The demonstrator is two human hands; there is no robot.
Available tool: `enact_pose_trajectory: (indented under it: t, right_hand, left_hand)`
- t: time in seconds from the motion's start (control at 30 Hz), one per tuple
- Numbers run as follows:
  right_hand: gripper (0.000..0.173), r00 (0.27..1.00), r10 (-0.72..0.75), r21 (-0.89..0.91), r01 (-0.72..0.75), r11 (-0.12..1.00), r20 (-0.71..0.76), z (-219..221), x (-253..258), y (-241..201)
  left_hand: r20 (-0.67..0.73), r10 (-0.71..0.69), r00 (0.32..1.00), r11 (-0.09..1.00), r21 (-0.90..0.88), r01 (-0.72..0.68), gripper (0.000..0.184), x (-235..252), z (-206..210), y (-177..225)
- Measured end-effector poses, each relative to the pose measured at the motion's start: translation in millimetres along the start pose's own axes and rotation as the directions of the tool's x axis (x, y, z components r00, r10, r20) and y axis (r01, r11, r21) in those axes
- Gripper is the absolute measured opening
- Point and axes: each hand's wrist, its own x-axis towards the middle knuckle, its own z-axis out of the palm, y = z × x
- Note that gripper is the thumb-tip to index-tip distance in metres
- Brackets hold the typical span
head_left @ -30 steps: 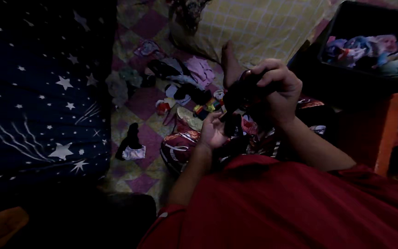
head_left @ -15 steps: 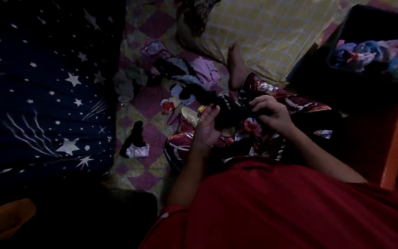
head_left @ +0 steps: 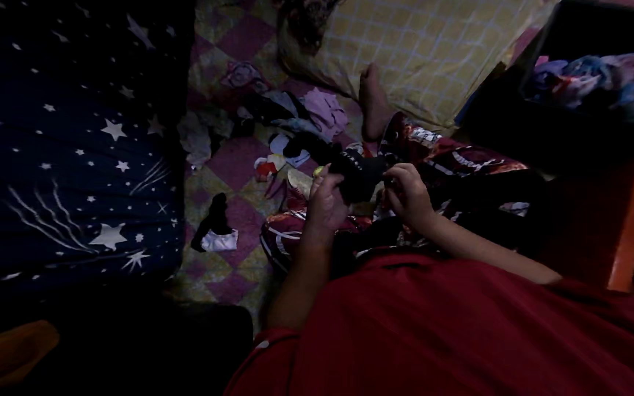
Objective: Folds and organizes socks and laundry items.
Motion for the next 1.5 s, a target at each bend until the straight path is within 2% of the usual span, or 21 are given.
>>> enact_pose_trajectory:
  t: [0.13,0.23,0.4,0.43,0.53,0.63,0.73,0.77,0.83,0.9,0.97,1.03,1.1,1.17,1.23,1.3,1.37,1.43,1.5]
  right_hand:
    - [0.021,0.998,-0.032,0.019,0.031,0.999,0.056,6,4,-2]
    - [0.027,0.994,-0.089,0.074,0.084,0.994,0.063,12,3,-4]
    - [0.075,0.994,-0.067,0.125,0.055,0.991,0.090,18,-1,-14]
    - [0.073,0.992,-0.034,0.113,0.020,0.993,0.122,17,0,-16]
    - [0.044,0.977,0.068,-0.007,-0.068,0.998,0.204,11,5,-21]
    - [0.033,0.975,0.140,-0.071,-0.129,0.989,0.172,3,13,-7]
    - [0.030,0.944,0.314,0.098,-0.324,0.941,0.105,-2,20,-5]
    - [0.029,0.904,0.409,0.216,-0.427,0.878,0.124,-2,22,-10]
    - [0.028,0.777,0.595,0.477,-0.611,0.632,0.207,-3,27,-19]
    - [0.027,0.647,0.703,0.646,-0.677,0.352,0.295,-3,32,-27]
    - [0.027,0.558,0.742,0.712,-0.684,0.158,0.371,-7,35,-37]
    - [0.024,0.525,0.707,0.773,-0.632,-0.048,0.474,-9,33,-44]
    - [0.030,0.525,0.588,0.763,-0.585,-0.276,0.615,-8,28,-49]
    - [0.040,0.494,0.466,0.678,-0.578,-0.454,0.734,-5,21,-54]
    - [0.043,0.419,0.364,0.554,-0.585,-0.593,0.832,-1,16,-55]
    - [0.044,0.382,0.254,0.446,-0.586,-0.677,0.888,1,14,-50]
    - [0.048,0.364,0.205,0.399,-0.607,-0.687,0.908,2,14,-46]
    - [0.049,0.305,0.238,0.385,-0.655,-0.650,0.922,1,19,-46]
    - [0.048,0.225,0.362,0.410,-0.696,-0.590,0.904,0,27,-52]
  left_hand:
    - [-0.141,-0.128,0.982,0.984,-0.139,0.109,0.027,-5,17,4]
    - [-0.148,-0.174,0.973,0.956,-0.263,0.131,0.036,-4,17,2]
    - [-0.161,-0.215,0.963,0.954,-0.247,0.171,0.043,-7,10,-4]
    - [-0.168,-0.219,0.961,0.954,-0.242,0.175,0.044,-8,10,-4]
    - [-0.180,-0.203,0.963,0.967,-0.191,0.168,0.046,-9,5,-6]
    - [-0.253,-0.107,0.962,0.986,-0.148,0.071,0.038,-9,-4,-7]
    - [-0.273,-0.014,0.962,0.998,-0.059,-0.002,0.030,-10,-6,-17]
    - [-0.255,0.021,0.967,1.000,-0.002,-0.022,0.029,-10,-8,-23]
    - [-0.193,0.070,0.979,0.992,0.120,-0.048,0.031,-10,-15,-34]
    - [-0.155,0.094,0.983,0.978,0.200,-0.062,0.034,-7,-22,-41]
    - [-0.121,0.119,0.985,0.958,0.273,-0.082,0.034,-8,-26,-43]
    - [-0.072,0.164,0.984,0.928,0.351,-0.129,0.036,-9,-29,-42]
    - [0.002,0.212,0.977,0.903,0.381,-0.197,0.036,-10,-32,-41]
    - [0.084,0.281,0.956,0.877,0.382,-0.291,0.038,-9,-33,-41]
    - [0.155,0.303,0.940,0.838,0.427,-0.340,0.041,-8,-31,-40]
    - [0.246,0.299,0.922,0.801,0.460,-0.383,0.045,-8,-28,-38]
    - [0.314,0.299,0.901,0.777,0.468,-0.421,0.045,-8,-23,-35]
    - [0.303,0.296,0.906,0.791,0.454,-0.410,0.033,-8,-15,-32]
    - [0.245,0.301,0.922,0.783,0.488,-0.386,0.027,-6,-11,-32]
